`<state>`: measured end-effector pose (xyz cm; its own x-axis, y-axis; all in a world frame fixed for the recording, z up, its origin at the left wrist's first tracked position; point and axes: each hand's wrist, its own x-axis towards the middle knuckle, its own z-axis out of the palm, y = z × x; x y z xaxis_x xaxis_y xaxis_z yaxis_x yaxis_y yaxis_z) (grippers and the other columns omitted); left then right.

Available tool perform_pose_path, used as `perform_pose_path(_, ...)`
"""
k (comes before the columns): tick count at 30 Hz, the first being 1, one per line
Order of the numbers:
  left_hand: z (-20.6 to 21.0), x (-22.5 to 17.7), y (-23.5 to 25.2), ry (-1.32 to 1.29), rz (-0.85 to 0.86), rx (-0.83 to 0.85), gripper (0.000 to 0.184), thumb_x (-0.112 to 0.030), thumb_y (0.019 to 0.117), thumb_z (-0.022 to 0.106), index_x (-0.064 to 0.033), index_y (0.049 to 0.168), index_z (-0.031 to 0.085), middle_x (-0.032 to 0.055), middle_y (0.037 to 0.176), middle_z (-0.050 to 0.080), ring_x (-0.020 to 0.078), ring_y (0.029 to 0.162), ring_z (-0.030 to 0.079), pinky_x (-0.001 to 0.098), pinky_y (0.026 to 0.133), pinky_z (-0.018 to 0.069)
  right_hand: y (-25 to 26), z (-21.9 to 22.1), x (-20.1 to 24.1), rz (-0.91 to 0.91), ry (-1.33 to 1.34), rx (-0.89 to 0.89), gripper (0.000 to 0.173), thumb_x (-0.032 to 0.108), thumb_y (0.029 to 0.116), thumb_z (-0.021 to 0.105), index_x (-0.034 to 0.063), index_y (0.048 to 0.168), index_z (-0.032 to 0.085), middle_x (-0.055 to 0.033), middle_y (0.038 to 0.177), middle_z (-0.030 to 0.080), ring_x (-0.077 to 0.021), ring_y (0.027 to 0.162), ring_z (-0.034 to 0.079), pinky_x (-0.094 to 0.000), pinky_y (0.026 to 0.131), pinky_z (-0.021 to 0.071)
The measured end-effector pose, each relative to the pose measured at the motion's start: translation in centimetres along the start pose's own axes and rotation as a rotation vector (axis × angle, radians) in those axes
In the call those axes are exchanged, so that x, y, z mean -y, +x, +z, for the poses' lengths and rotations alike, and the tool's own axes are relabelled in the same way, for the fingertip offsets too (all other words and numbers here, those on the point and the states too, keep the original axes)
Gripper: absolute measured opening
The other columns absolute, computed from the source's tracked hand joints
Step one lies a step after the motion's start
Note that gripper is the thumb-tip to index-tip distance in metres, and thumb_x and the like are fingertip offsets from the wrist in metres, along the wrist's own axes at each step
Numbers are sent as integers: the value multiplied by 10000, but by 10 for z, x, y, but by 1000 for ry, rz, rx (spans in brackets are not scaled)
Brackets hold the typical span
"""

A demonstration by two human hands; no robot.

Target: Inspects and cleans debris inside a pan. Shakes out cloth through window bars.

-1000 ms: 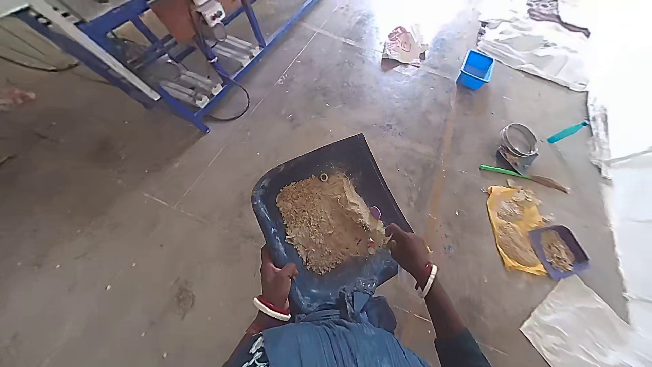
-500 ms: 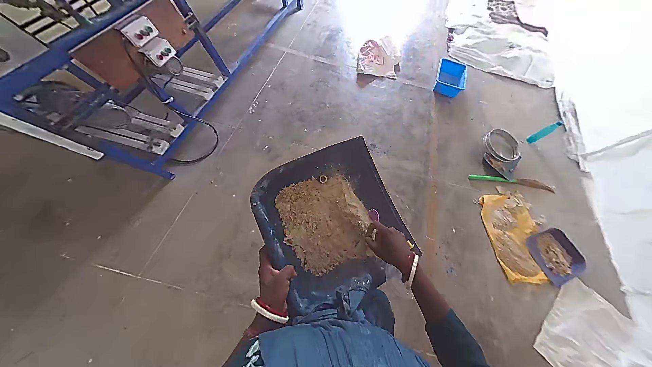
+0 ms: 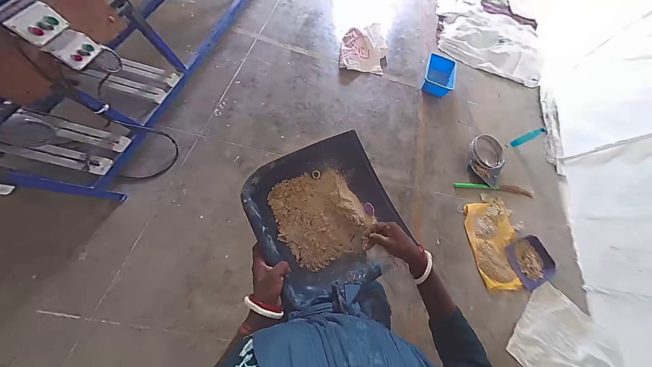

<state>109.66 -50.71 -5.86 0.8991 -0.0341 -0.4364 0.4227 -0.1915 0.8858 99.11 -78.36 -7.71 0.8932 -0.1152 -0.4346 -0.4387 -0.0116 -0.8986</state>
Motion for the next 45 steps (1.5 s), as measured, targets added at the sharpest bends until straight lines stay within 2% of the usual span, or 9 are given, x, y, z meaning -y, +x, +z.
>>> perform_pose_path(4,14,-17,37,-9,6,31,986,135,561,554,20,1504,288,167,1251,558,69,942,638,217,729,541,21,-15,4,-55,137,11,297,-18,966,509,-77,1248,586,6,917,729,-25,791,704,-231,788,600)
perform_pose_path(9,25,-45,87,-22,30,87,981,138,557,550,21,1496,290,139,1222,563,32,902,639,183,694,533,51,-20,26,-92,224,-115,282,-36,998,412,-45,1084,680,46,851,734,0,750,687,-205,758,590)
perform_pose_path(16,23,-84,143,26,67,153,986,121,540,565,15,1488,313,130,1219,579,28,912,640,186,704,533,101,-11,46,32,358,-204,328,-36,1008,358,-32,1033,685,14,844,733,-28,739,680,-220,745,583)
perform_pose_path(21,17,-97,170,76,58,184,993,137,549,564,9,1500,309,163,1240,574,75,937,631,232,730,533,121,0,58,56,368,-248,213,-31,988,493,8,975,701,34,815,743,-20,732,690,-210,735,581)
perform_pose_path(25,16,-103,185,74,49,196,965,129,562,556,9,1490,319,149,1190,584,62,866,634,225,673,527,134,-8,61,58,46,-406,170,-34,930,564,-49,1093,609,-16,835,631,-35,665,594,-227,661,536)
perform_pose_path(27,16,-107,188,71,49,198,944,150,577,550,12,1483,324,136,1176,583,48,862,633,207,665,524,143,-22,65,180,-274,-474,202,22,941,557,-32,1106,660,-66,818,657,-125,671,591,-338,674,508)
perform_pose_path(31,21,-111,196,73,53,199,951,149,580,548,6,1492,316,147,1199,578,67,886,633,224,681,530,169,-44,93,457,-597,-441,284,219,1049,551,51,1215,709,-162,1114,733,-326,1057,690,-557,938,502)
perform_pose_path(36,37,-115,195,47,58,203,983,128,564,559,12,1506,303,155,1218,580,64,897,635,224,688,532,203,-47,119,546,-831,-344,416,397,1020,619,31,1200,700,-207,1212,701,-387,1167,657,-606,952,494)
perform_pose_path(45,67,-118,189,51,47,191,976,140,574,551,8,1508,301,157,1213,576,72,889,630,230,683,526,194,-78,121,535,-941,-433,328,241,1043,536,1,1219,673,-226,1225,696,-397,1173,661,-597,938,494)
